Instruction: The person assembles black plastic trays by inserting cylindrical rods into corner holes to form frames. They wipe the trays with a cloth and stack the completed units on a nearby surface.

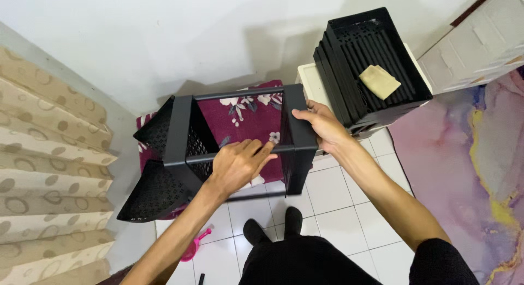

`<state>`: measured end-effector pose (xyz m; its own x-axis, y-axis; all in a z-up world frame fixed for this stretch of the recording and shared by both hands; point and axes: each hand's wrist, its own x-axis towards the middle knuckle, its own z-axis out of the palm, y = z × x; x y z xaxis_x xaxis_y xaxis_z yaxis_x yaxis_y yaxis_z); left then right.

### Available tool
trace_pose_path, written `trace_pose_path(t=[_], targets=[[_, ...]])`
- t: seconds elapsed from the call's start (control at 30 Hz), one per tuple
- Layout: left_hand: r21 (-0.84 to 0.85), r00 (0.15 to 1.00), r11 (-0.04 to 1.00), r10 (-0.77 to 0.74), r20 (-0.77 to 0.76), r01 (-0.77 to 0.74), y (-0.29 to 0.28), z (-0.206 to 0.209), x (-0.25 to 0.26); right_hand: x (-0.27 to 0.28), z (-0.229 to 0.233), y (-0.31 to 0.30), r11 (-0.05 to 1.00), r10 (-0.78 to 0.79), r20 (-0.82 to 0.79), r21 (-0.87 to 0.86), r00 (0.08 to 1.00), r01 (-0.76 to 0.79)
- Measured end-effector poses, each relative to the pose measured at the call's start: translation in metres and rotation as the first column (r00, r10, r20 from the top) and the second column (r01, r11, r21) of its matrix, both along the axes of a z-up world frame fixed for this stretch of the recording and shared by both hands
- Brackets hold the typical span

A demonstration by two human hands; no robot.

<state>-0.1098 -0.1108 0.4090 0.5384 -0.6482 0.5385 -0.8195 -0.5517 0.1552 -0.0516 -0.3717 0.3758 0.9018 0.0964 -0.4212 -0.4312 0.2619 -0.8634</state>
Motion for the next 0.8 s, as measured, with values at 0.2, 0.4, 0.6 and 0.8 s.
trace_pose_path(t=[0.2, 0.4, 0.6, 0.8], targets=[[-0.155, 0.987, 0.987, 0.013, -0.158, -0.037, 0.026, 0.017, -0.002, -0.042, -0.008, 0.013, 0.996, 0.065, 0.276, 0.039, 0.959, -0.079], [-0.123, 0.994, 0.986, 0.111, -0.016, -0.112, 0.029, 0.029, 0.044, -0.086, -0.003, 0.002, 0.931, 0.327, 0.473, -0.309, 0.818, -0.193], [0.111, 0.847, 0.983, 0.181, -0.5, -0.144, 0.016, 0.017, 0.031, -0.112, 0.0, -0.025, 0.915, 0.353, 0.449, -0.35, 0.821, -0.202], [-0.052, 0.95, 0.991, 0.1, -0.296, -0.121, 0.021, 0.015, -0.008, -0.086, 0.019, -0.018, 0.892, 0.221, 0.715, -0.424, 0.664, 0.159]])
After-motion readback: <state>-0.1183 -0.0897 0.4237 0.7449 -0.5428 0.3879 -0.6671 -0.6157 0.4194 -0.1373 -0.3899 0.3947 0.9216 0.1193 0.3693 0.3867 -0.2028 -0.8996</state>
